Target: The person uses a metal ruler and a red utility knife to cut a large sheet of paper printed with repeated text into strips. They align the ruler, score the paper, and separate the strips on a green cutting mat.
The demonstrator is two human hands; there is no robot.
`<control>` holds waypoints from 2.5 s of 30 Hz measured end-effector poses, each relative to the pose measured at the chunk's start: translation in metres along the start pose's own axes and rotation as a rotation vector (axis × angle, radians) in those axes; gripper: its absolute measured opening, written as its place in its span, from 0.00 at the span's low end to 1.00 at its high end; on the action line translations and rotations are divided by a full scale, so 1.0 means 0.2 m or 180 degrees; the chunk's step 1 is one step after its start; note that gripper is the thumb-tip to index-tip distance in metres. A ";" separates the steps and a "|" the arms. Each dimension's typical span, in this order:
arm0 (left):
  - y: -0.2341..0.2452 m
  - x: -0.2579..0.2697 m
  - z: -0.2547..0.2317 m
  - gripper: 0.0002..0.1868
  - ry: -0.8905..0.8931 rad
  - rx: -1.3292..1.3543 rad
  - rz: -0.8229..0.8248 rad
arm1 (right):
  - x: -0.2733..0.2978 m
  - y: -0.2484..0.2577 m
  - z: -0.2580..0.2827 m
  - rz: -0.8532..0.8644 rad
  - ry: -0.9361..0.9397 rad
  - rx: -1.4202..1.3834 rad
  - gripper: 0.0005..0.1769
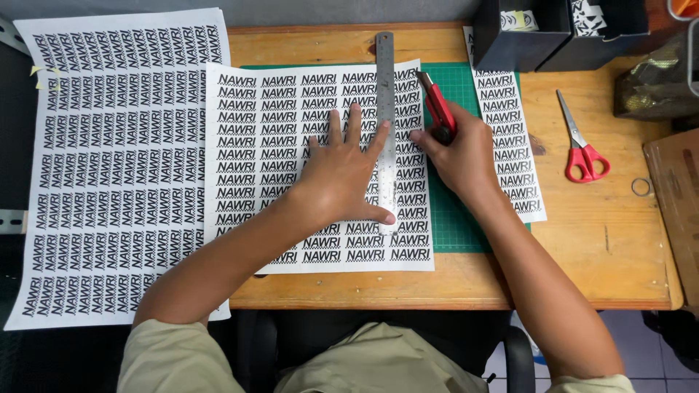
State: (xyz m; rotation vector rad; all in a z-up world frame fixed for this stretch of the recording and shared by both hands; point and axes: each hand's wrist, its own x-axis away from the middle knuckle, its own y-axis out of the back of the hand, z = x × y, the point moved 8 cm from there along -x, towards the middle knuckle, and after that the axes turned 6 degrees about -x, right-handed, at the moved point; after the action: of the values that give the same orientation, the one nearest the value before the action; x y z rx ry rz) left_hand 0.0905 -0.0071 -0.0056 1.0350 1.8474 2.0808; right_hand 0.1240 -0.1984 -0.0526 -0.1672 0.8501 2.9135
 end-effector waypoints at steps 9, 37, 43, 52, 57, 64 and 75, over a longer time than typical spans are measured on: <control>0.01 -0.03 -0.09 0.80 -0.0274 0.0149 -0.0426 | -0.01 0.14 -0.01 0.0018 -0.0102 0.0248 0.33; 0.06 -0.04 -0.04 0.80 -0.0446 0.0193 -0.0882 | 0.00 0.11 0.13 0.0054 0.0787 0.0433 0.13; 0.05 -0.06 -0.02 0.82 -0.0486 0.0537 -0.0735 | 0.01 0.10 0.15 0.0396 0.0336 0.0875 0.29; 0.02 -0.08 -0.02 0.82 -0.0515 0.0423 -0.0596 | 0.01 0.09 0.01 0.0434 0.0421 0.1192 0.32; 0.03 -0.06 -0.03 0.82 -0.0535 0.0378 -0.0586 | -0.03 0.09 0.03 0.0129 0.0587 0.0913 0.27; -0.08 -0.14 0.01 0.84 -0.0454 0.0344 -0.0189 | -0.04 0.05 0.05 0.0332 0.0880 0.1426 0.32; -0.08 -0.13 0.04 0.84 -0.0443 0.0332 -0.0112 | -0.05 0.03 0.02 0.0427 0.0868 0.1502 0.33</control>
State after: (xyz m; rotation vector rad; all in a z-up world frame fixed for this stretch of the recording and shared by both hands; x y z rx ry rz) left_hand 0.1086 -0.0111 -0.0307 1.1320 1.9076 1.8595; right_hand 0.1321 -0.2025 -0.0445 -0.4874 1.6169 2.7416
